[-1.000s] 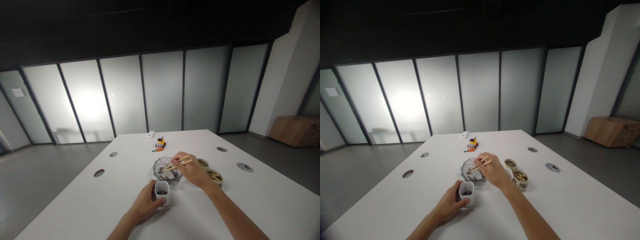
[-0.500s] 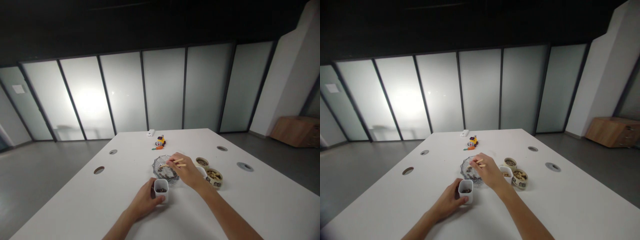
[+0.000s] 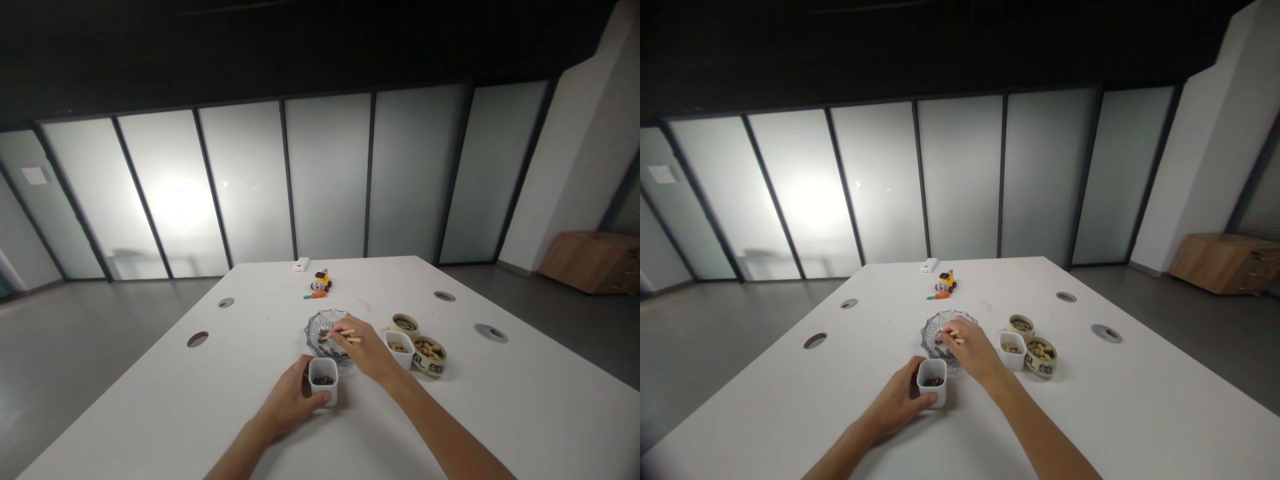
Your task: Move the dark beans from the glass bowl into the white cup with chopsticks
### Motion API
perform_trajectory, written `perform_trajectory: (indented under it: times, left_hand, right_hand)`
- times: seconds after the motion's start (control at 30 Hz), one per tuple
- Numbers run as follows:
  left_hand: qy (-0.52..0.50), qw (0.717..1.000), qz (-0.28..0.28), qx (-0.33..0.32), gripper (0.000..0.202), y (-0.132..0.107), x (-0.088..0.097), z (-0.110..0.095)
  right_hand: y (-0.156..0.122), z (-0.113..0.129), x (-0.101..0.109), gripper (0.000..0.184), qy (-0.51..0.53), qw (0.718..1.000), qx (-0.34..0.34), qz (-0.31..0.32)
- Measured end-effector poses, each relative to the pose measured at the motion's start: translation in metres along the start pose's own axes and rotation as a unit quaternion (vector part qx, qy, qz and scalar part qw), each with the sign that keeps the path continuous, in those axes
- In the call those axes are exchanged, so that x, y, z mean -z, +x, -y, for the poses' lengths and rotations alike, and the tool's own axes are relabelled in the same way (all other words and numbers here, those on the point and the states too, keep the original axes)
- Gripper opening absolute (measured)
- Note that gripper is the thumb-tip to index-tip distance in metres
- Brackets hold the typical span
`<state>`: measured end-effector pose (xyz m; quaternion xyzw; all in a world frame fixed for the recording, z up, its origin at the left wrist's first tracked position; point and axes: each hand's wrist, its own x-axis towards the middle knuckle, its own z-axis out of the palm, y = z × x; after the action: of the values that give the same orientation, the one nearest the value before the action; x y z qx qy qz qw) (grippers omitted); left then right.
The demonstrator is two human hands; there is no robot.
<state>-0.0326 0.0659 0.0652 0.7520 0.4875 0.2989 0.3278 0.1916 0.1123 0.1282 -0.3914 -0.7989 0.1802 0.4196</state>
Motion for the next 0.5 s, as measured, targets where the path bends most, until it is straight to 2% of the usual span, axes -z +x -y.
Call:
perform_trajectory:
  times: [0.5]
  left_hand:
    - [0.001, 1.000, 0.001, 0.009, 0.041, 0.000, 0.000, -0.003]
  right_hand:
    - [-0.001, -0.011, -0.008, 0.031, 0.009, 1.000, 0.024, -0.015]
